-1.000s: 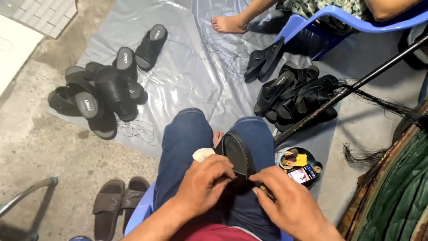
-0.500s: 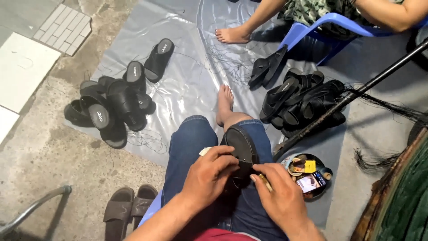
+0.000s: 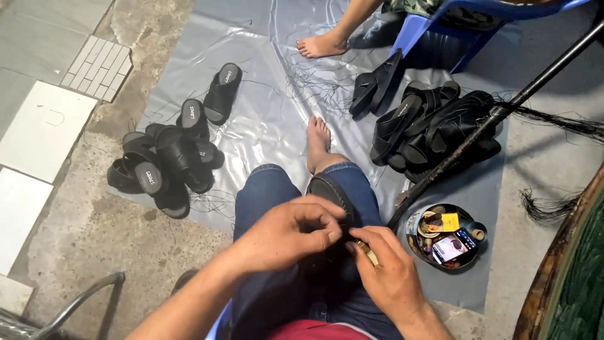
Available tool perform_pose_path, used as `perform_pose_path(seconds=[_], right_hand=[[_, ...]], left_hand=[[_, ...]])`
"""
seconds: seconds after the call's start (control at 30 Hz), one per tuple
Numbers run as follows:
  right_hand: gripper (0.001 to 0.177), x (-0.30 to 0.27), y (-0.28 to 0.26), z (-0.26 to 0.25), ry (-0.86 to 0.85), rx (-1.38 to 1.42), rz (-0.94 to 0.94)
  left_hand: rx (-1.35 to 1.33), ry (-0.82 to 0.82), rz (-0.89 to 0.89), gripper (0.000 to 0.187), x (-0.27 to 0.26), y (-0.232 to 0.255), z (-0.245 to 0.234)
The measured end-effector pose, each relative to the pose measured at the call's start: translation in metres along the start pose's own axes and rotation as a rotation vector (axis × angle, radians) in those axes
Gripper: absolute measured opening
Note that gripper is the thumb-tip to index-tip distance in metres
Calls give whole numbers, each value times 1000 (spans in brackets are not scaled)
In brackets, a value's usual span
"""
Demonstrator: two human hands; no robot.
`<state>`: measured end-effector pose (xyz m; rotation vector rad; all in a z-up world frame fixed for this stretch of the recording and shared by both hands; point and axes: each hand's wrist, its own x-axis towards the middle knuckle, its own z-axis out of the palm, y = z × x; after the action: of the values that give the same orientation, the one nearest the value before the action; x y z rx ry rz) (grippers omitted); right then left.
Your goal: Hand-sewing the strap of a black sandal to its sole using a needle and thread
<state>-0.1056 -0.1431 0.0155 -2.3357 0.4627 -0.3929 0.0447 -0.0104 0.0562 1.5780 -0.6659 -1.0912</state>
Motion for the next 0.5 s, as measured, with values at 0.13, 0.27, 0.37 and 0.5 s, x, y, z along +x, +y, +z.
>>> perform_pose_path(seconds=[0.13, 0.27, 0.37, 0.5], right_hand=[[25, -3, 4, 1, -13, 14, 37], [24, -5, 7, 3, -4, 60, 27], [23, -4, 6, 7, 7, 114, 2], [22, -6, 6, 9, 27, 113, 23]], left_hand=[[-381, 5, -120, 16, -1, -16, 22], [351, 445, 241, 21, -5, -27, 40], [607, 589, 202, 25, -1, -37, 47], [624, 508, 117, 23, 1, -38, 46]])
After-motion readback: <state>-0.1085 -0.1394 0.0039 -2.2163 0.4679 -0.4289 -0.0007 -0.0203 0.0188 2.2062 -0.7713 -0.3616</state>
